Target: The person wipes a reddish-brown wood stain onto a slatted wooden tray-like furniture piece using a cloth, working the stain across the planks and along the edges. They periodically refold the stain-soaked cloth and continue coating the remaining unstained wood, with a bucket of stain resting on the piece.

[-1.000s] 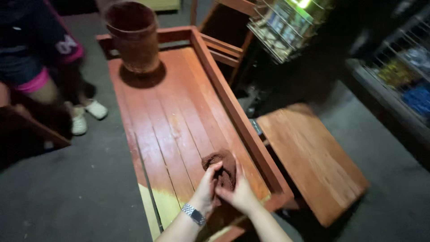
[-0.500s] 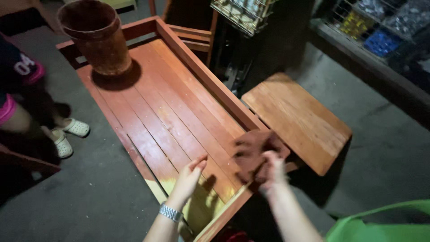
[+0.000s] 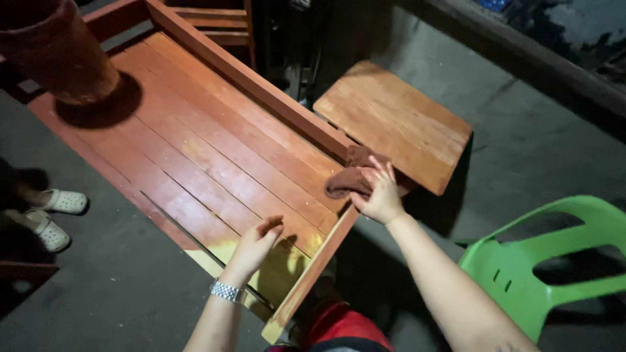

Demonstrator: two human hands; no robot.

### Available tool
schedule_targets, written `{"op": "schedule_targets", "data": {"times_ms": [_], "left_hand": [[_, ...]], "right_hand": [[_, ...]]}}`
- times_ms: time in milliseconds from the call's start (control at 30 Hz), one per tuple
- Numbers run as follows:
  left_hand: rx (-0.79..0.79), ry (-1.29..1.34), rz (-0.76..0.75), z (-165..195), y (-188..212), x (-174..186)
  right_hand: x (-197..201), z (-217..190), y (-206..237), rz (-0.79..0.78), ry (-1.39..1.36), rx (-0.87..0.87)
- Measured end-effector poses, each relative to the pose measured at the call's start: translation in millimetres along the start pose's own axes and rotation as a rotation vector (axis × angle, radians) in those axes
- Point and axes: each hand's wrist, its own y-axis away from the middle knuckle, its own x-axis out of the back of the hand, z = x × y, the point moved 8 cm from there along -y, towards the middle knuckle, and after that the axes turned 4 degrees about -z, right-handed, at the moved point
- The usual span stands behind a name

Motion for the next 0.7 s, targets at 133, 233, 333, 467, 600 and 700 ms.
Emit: {"op": "schedule_targets", "data": {"times_ms": [133, 233, 333, 467, 600, 700], "left_hand": [[0.007, -0.006, 0.02, -8, 3, -2], [0.037, 0.066, 0.02, -21, 6, -4], [0.061, 0.116, 0.018, -31, 2, -4], [0.122, 0.196, 0.015, -40, -10, -9], [0.111, 0.183, -0.002, -29, -17, -21], [0.126, 0.122, 0.021, -17, -16, -26]], "right_hand": [[-5, -22, 16, 0.075, 0.017, -0.008], [-16, -65, 46, 0.061, 0.047, 0.008], [-39, -114, 85, 0.054, -0.755, -0.171], [-22, -168, 110, 0.029, -0.134, 0.129], [-15, -138, 99, -0.099, -0.239, 0.247], [-16, -110, 90, -0.136, -0.27, 0.401]]}}
